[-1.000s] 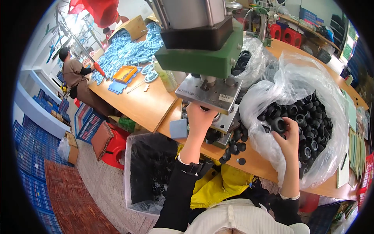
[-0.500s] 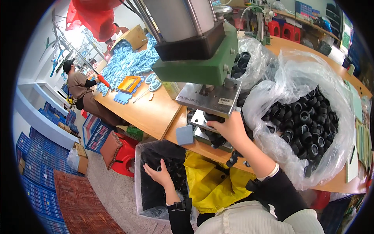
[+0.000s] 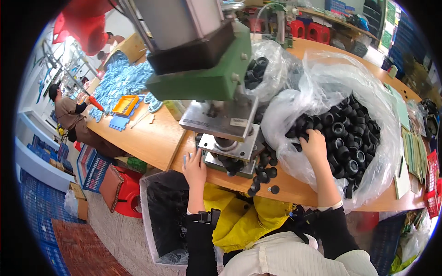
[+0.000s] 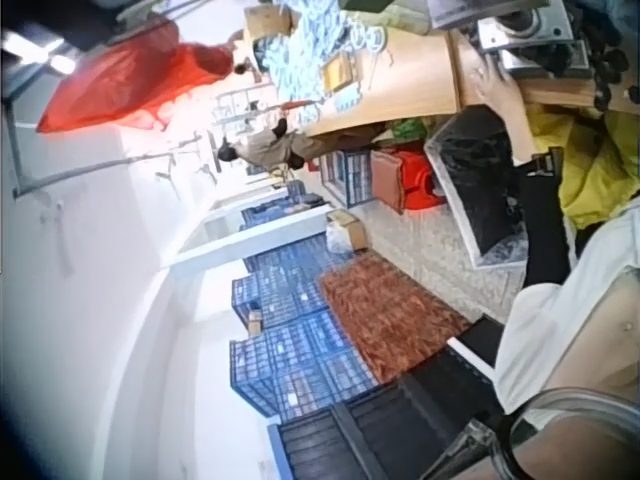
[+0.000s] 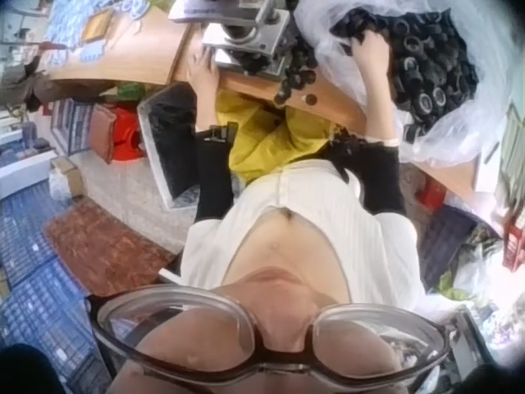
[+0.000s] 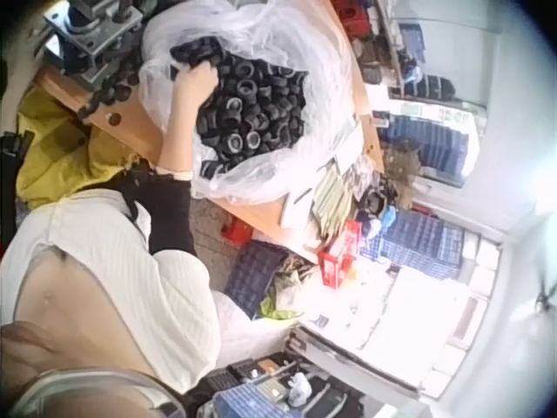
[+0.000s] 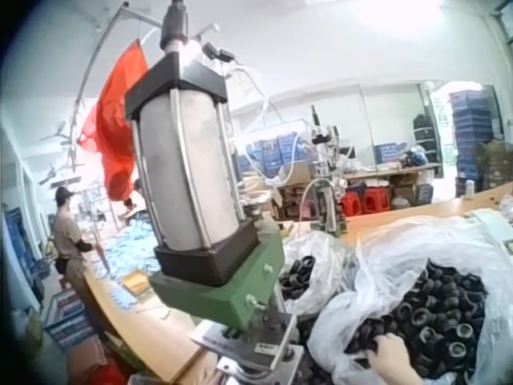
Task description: Operating a pneumatic press machine to assemble black rubber rings or foam components.
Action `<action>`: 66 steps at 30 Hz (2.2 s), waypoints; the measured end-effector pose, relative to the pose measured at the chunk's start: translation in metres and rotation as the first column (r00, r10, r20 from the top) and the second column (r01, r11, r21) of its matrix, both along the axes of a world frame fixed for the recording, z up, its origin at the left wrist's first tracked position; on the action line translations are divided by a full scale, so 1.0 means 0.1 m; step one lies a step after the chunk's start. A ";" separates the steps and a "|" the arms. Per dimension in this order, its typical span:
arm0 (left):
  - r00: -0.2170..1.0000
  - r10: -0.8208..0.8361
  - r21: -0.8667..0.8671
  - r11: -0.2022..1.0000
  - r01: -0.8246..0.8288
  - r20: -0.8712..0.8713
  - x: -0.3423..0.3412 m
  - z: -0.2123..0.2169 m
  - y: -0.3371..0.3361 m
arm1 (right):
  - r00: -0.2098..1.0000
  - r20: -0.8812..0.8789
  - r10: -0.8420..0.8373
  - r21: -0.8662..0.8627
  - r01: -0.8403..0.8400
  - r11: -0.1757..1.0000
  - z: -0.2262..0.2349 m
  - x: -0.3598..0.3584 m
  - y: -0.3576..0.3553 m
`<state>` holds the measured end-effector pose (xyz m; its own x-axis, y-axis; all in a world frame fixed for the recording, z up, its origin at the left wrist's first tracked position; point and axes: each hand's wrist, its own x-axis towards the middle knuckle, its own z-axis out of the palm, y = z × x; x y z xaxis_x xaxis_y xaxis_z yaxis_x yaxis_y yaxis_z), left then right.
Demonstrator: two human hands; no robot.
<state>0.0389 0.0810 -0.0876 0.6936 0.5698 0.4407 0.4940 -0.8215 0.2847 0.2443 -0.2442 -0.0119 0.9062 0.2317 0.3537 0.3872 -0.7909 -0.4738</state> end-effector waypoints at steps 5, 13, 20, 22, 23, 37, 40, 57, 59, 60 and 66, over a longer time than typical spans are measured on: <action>0.988 -0.023 -0.201 0.978 0.054 0.154 -0.04 -0.07 0.02 | 0.992 -0.123 0.001 -0.094 -0.013 0.995 -0.17 0.07 0.03; 0.669 -0.280 -0.152 0.846 0.510 0.688 0.38 1.25 -0.76 | 0.830 -0.312 0.461 0.727 -0.103 0.678 0.56 -0.38 -0.19; 0.624 -0.191 -0.155 0.877 0.456 0.758 0.71 1.37 -0.93 | 0.701 -0.262 0.663 0.876 -0.115 0.468 0.63 -0.78 0.16; 0.746 -0.190 -0.071 0.950 0.303 0.638 0.58 1.12 -0.87 | 0.662 -0.211 0.720 0.896 -0.163 0.413 0.64 -0.92 0.40; 0.689 -0.098 -0.144 0.948 0.285 0.718 0.51 1.07 -0.91 | 0.649 -0.159 0.744 0.888 -0.235 0.395 0.63 -0.98 0.53; 0.818 0.384 -0.144 0.923 -0.358 0.428 -1.08 0.18 -0.12 | 0.738 -0.014 0.675 0.517 -0.572 0.637 0.73 -0.75 1.38; 0.944 0.090 -0.074 0.995 -0.070 0.316 -0.33 0.33 -0.11 | 0.728 -0.082 0.681 0.469 -0.574 0.671 0.52 -0.77 1.19; 0.848 -0.093 -0.046 0.990 0.137 0.523 -0.03 0.27 -0.36 | 0.994 -0.020 0.110 -0.062 -0.111 0.992 0.20 0.28 -0.39; 0.763 -0.205 0.064 0.975 0.211 0.613 0.05 0.72 -0.62 | 0.976 0.018 0.218 0.117 -0.219 0.969 0.35 0.07 -0.48; 0.722 -0.221 0.072 0.970 0.231 0.655 0.12 0.95 -0.72 | 0.970 -0.146 0.194 0.165 -0.169 0.972 0.51 -0.09 -0.49; 0.825 -0.137 -0.544 0.690 0.476 0.548 0.73 1.32 -0.84 | 0.878 -0.115 0.464 0.676 -0.273 0.684 0.57 -0.62 -0.42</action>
